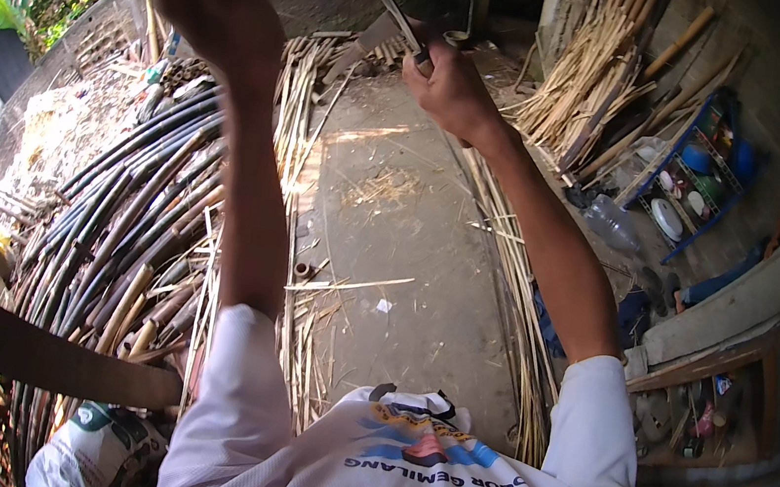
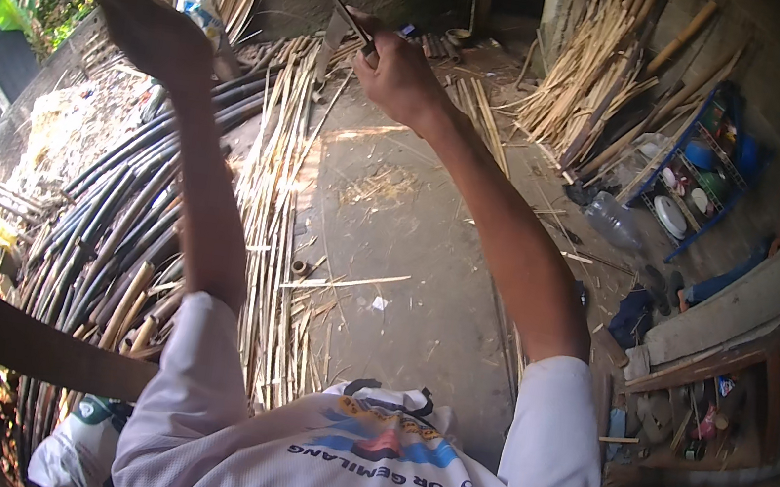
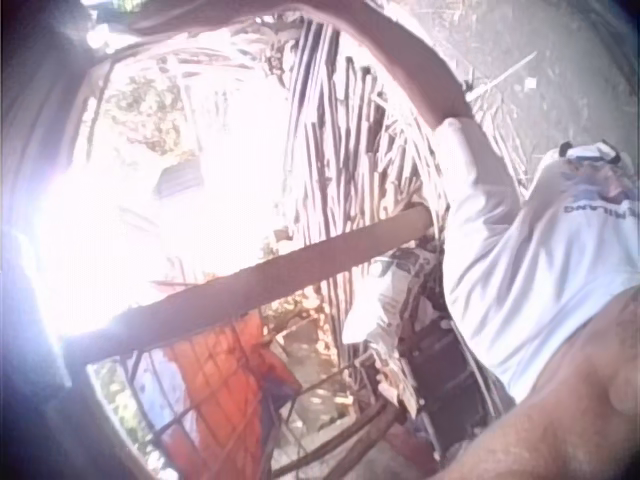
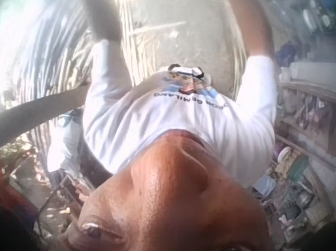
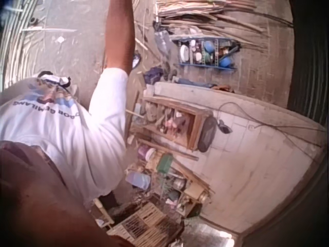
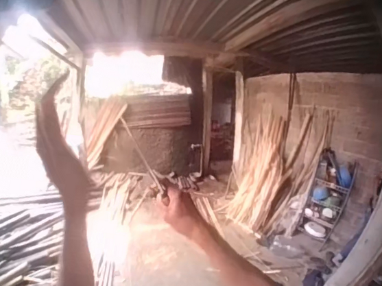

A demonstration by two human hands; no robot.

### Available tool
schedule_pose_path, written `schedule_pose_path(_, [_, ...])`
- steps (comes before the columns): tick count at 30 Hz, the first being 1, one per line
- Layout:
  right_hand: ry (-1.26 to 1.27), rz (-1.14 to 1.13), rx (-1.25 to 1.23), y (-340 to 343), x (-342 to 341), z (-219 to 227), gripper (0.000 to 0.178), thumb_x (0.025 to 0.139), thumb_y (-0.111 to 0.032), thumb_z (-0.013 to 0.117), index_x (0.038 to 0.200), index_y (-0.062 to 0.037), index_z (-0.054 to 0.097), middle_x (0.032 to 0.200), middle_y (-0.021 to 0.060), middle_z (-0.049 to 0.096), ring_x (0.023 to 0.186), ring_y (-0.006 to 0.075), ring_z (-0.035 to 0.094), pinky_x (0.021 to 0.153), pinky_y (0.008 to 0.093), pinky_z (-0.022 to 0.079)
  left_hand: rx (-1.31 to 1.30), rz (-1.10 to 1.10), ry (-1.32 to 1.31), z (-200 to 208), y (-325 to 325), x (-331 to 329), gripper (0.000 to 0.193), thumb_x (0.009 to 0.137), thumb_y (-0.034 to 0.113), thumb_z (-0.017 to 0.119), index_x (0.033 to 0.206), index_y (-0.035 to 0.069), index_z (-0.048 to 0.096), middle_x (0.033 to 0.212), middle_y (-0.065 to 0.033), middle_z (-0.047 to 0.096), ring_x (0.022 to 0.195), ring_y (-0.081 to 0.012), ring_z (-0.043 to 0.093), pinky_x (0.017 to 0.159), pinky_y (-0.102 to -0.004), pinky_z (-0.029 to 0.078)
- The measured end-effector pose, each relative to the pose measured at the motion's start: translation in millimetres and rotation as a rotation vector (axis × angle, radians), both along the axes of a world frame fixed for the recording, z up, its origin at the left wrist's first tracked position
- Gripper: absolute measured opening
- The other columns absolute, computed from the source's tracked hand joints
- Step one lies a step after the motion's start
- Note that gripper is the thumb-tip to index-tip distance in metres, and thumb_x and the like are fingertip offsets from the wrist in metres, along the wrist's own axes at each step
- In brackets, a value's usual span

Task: The person uses a machete to split long bamboo poles into thin strips. They repeatedly position the pole, strike it with the blade, and separate the resulting strips, stacking them on the floor.

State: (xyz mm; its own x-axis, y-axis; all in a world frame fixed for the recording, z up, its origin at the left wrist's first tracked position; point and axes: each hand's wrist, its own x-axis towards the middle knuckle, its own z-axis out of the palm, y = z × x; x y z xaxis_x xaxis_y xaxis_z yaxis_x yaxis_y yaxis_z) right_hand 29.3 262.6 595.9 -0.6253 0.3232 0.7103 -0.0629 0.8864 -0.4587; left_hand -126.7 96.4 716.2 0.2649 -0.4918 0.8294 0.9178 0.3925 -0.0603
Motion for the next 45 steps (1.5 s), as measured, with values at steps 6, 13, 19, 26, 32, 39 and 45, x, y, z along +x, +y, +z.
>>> schedule_pose_path(6, [0.007,0.102,0.026,-30.4,-46.0,-2.0,0.065,0.090,-0.011,0.055,0.151,-0.0145,0.033,0.058,0.0043,0.055,0.048,0.0143,0.052,0.049,0.0319,0.046,-1.190,0.080,-0.012,24.7,84.7,-14.3,0.057,0.105,0.042,0.023,0.153,0.010,0.024,0.161,-0.0058,0.018,0.149,-0.0209,0.012,0.122,-0.0441,0.001])
schedule_pose_path(13, [-0.155,0.112,-0.203,-34.1,-29.1,-21.2,0.056,0.092,-0.016,0.059,0.145,-0.0123,0.043,0.065,0.0053,0.054,0.057,0.0165,0.049,0.055,0.0349,0.044,-1.223,0.238,0.014,-8.6,96.0,-20.1,0.053,0.105,0.040,0.028,0.147,0.008,0.038,0.156,-0.0039,0.031,0.148,-0.0180,0.017,0.122,-0.0462,0.004])
schedule_pose_path(19, [0.002,0.193,-0.101,-16.1,-23.8,-14.8,0.067,0.089,-0.011,0.057,0.149,0.0002,0.029,0.059,0.0063,0.052,0.051,0.0169,0.051,0.052,0.0365,0.046,-1.068,0.094,-0.018,43.9,44.9,67.4,0.054,0.105,0.041,0.025,0.146,0.008,0.040,0.155,-0.0063,0.032,0.148,-0.0184,0.016,0.123,-0.0450,0.003])
schedule_pose_path(26, [-0.161,0.057,-0.114,-26.4,-16.7,-47.4,0.062,0.091,-0.020,0.058,0.145,-0.0003,0.036,0.064,0.0105,0.055,0.058,0.0236,0.055,0.057,0.0384,0.046,-0.960,0.013,0.080,-40.7,95.3,-21.0,0.039,0.098,0.012,0.050,0.137,0.010,0.051,0.130,-0.0130,0.060,0.091,-0.0219,0.066,0.075,-0.0361,0.055])
schedule_pose_path(32, [-0.288,0.032,-0.304,-36.2,-6.3,-15.5,0.048,0.091,-0.023,0.059,0.134,-0.0024,0.051,0.058,0.0048,0.051,0.052,0.0152,0.050,0.052,0.0360,0.041,-0.311,-0.860,-0.585,-150.3,19.3,-14.1,0.066,0.100,0.050,0.040,0.146,0.002,0.038,0.147,-0.0201,0.041,0.139,-0.0308,0.036,0.114,-0.0437,0.029])
schedule_pose_path(39, [-0.158,-0.052,-0.125,-28.5,-20.1,9.9,0.052,0.082,-0.019,0.063,0.131,-0.0018,0.055,0.060,0.0065,0.055,0.055,0.0176,0.052,0.055,0.0363,0.044,-0.839,-1.135,-0.752,-144.0,71.1,-58.1,0.067,0.088,0.061,0.062,0.122,0.003,0.064,0.118,-0.0143,0.065,0.112,-0.0215,0.059,0.096,-0.0344,0.044])
schedule_pose_path(45, [-0.155,-0.281,0.058,-11.9,-35.0,-0.4,0.054,0.086,-0.019,0.061,0.135,-0.0005,0.050,0.072,0.0167,0.065,0.066,0.0288,0.066,0.066,0.0398,0.053,-0.716,-1.351,-0.609,-154.7,119.2,-67.7,0.056,0.089,0.053,0.065,0.072,0.002,0.050,0.069,0.0062,0.040,0.066,-0.0063,0.033,0.059,-0.0269,0.027])
